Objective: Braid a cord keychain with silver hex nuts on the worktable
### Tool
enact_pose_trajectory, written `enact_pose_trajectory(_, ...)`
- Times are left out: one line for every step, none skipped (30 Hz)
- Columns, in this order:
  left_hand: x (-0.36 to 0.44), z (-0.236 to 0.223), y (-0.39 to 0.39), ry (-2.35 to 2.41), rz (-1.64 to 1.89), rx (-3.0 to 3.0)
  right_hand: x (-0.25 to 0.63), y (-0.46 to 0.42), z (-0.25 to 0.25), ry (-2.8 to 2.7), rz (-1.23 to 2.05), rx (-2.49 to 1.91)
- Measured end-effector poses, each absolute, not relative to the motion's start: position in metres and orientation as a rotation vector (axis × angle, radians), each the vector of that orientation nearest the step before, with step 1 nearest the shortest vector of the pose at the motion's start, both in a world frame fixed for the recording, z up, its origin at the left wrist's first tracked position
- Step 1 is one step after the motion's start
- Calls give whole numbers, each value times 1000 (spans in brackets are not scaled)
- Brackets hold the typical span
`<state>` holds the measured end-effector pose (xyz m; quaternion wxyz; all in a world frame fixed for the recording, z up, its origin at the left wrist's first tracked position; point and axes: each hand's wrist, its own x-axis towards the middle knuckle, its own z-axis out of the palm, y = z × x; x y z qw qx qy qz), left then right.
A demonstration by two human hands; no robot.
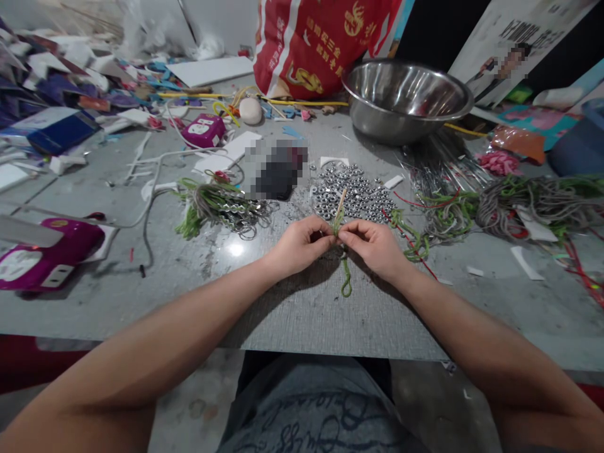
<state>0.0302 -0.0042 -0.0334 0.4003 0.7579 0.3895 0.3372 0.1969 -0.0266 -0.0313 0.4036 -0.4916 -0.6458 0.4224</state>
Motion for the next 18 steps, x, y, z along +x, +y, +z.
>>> enact_pose_trajectory(30,-34,-4,969,865,1935,198,-27,-31,-1646,1051,-1245)
enact_pose_trajectory(29,-35,-5,955,874,1953,198,-27,-31,-1663,1017,-1256)
enact_pose_trajectory(29,-35,-5,947,878,1968,200,-27,-31,-1684,954,-1273)
enact_pose_trajectory(28,-36,-5,945,873,1979,201,-27,-30,-1713,855,-1293)
enact_pose_trajectory(28,-36,-5,948,859,1986,203,-28,-30,-1759,727,-1304)
enact_pose_trajectory(28,-36,-5,952,839,1990,206,-28,-29,-1821,575,-1300)
enact_pose_trajectory(28,-35,-5,953,820,1993,208,-28,-27,-1896,413,-1281)
enact_pose_trajectory(28,-35,-5,948,808,1999,210,-28,-26,-1983,257,-1245)
enact_pose_trajectory(28,-34,-5,939,801,2007,212,-29,-25,-2069,116,-1201)
enact_pose_trajectory(28,-34,-5,927,797,2017,213,-29,-24,-2151,3,-1154)
enact_pose_trajectory(28,-33,-5,913,792,2029,214,-29,-24,-2219,-83,-1118)
enact_pose_trajectory(28,-32,-5,901,786,2038,214,-28,-24,-2270,-142,-1099)
enact_pose_trajectory(28,-32,-5,889,778,2045,214,-28,-24,-2310,-177,-1097)
enact_pose_trajectory(28,-32,-5,880,768,2049,214,-28,-24,-2339,-196,-1105)
enact_pose_trajectory(28,-32,-4,871,757,2052,213,-28,-24,-2360,-209,-1121)
enact_pose_trajectory(28,-32,-4,866,748,2051,213,-28,-24,-2381,-218,-1136)
enact_pose_trajectory(28,-32,-4,865,739,2050,212,-27,-24,-2401,-225,-1146)
enact_pose_trajectory(28,-33,-4,868,732,2047,212,-27,-23,-2421,-231,-1148)
